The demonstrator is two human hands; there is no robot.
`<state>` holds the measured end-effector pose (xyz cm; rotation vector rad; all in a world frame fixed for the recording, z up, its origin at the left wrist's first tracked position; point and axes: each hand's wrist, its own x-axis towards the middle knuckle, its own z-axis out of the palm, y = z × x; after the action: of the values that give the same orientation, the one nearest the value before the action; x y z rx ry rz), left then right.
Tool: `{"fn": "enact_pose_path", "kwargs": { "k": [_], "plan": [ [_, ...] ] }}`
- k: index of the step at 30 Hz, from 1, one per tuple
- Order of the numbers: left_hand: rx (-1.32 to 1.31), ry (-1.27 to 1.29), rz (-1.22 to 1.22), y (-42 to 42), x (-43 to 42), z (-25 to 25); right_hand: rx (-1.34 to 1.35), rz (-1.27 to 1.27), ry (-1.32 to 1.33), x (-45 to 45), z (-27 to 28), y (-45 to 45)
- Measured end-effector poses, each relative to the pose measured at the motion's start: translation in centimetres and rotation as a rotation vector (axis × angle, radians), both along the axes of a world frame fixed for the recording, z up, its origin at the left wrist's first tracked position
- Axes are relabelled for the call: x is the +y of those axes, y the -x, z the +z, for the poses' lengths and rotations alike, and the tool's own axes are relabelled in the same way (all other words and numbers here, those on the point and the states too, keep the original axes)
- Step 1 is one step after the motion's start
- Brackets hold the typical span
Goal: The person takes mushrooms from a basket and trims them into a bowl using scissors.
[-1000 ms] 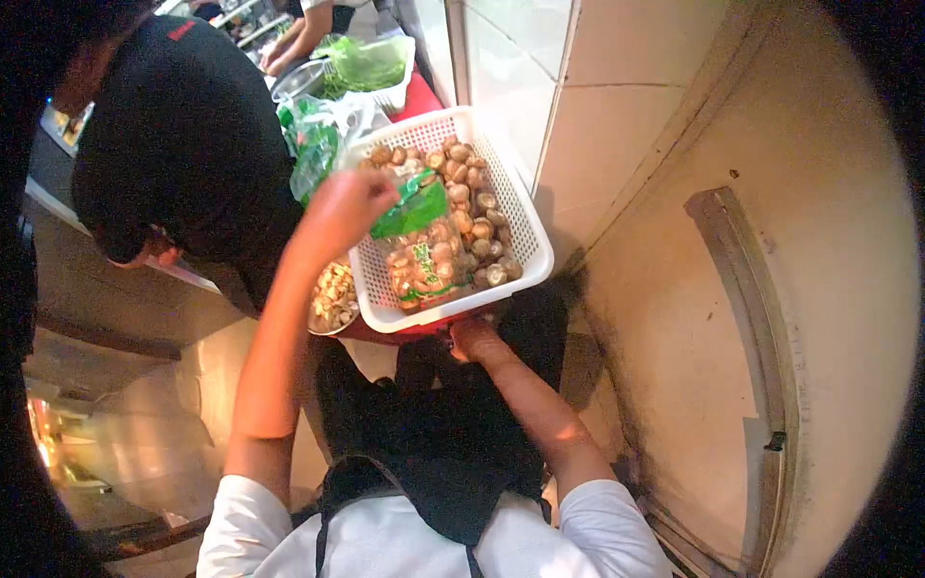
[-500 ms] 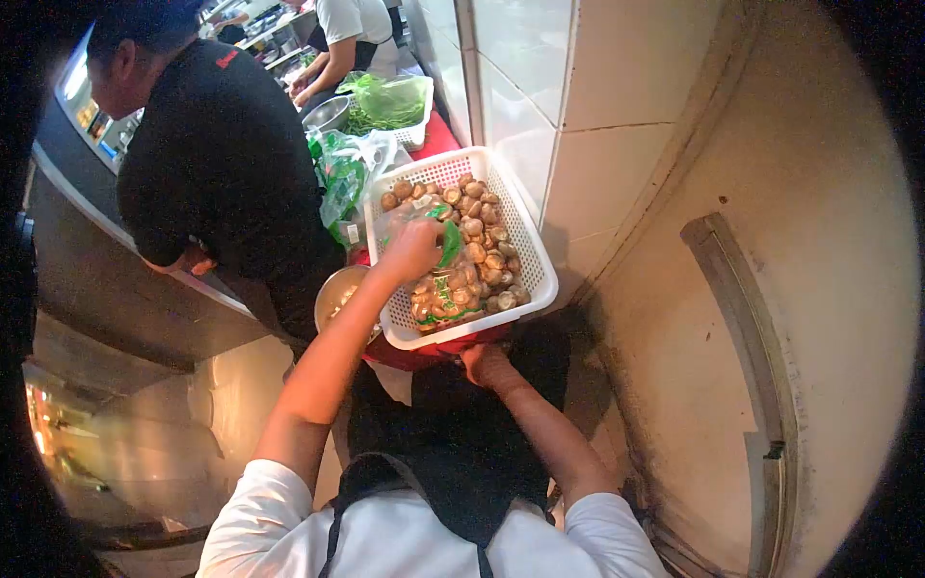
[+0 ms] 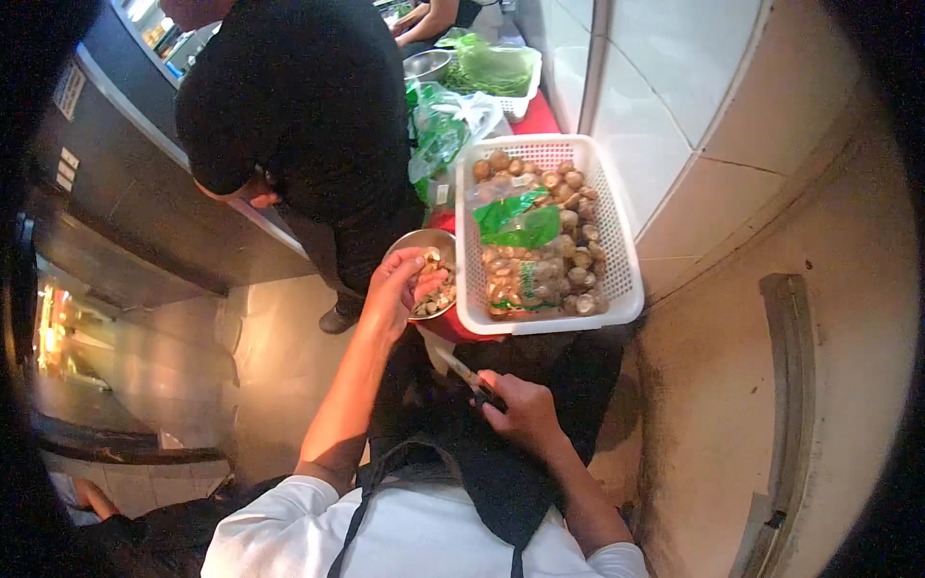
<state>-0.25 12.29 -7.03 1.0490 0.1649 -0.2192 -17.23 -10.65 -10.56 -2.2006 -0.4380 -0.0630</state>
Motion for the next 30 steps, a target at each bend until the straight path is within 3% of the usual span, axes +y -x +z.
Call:
{"fn": "enact_pose_path", "kwargs": {
  "k": [5,15,21,30],
  "plan": [
    [0.002,-0.181,0.083,2.2,1.0,-0.6,-0.134,-0.17,-0.167,4.3,3.4,-2.9],
    [-0.044,-0.128,0.183,3.8,2.5,-1.8,-0.101,-0.222,0.058,7.8,3.2,-4.8],
    [-0.037,-0.19,0.233,4.3,2.6,-2.2,-0.22,-0.247,0.161,8.8,3.4,-5.4],
    [-0.114,-0.175,0.195,4.5,3.4,-4.5,-0.157,-0.197,0.242,9.1,2.5,-5.9]
  ]
}}
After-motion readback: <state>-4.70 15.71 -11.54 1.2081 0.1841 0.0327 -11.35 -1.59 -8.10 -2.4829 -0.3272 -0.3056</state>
